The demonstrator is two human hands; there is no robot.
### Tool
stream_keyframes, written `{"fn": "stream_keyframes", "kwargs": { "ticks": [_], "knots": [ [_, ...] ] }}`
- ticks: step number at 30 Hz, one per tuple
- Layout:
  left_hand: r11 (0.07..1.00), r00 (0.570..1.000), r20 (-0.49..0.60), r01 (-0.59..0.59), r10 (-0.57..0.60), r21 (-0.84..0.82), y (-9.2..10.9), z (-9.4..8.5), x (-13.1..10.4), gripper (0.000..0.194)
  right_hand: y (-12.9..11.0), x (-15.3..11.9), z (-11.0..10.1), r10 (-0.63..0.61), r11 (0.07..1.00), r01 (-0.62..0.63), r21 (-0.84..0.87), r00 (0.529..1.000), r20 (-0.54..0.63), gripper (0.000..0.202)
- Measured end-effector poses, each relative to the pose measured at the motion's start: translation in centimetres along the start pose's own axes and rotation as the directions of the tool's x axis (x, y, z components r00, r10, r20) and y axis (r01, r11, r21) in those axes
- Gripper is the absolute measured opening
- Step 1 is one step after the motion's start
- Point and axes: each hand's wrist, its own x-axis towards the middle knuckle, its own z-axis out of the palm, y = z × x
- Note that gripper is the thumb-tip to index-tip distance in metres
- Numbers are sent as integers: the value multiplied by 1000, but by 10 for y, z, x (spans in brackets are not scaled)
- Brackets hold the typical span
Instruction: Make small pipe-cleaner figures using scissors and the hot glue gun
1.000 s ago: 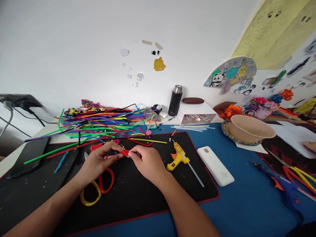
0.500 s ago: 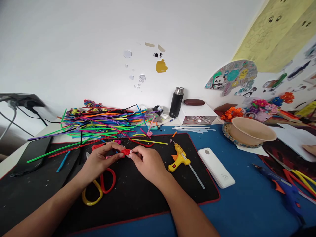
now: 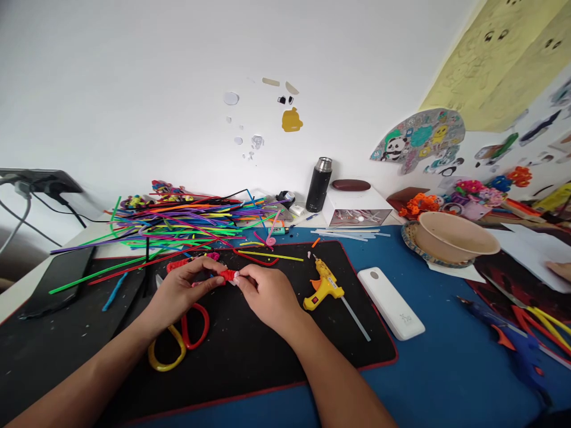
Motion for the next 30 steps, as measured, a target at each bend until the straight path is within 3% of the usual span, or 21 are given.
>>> {"fn": "stream_keyframes", "kwargs": {
  "ticks": [12,22,26,30],
  "knots": [
    [988,999,31,37,-33,-147,-9,-3,2,23,1,-1,1,32,999,-32,22,999,-5,20],
    [988,998,26,58,-54,-147,-7,-1,1,23,5,1,4,49,998,-49,42,999,2,22],
    [937,992,52,122,-111,-326,-5,-1,3,23,5,1,4,27,999,-26,42,1000,-6,19],
    [784,982,78,184,-171,-593,-6,-2,5,25,4,0,5,15,1000,-15,21,1000,0,19]
  ]
}}
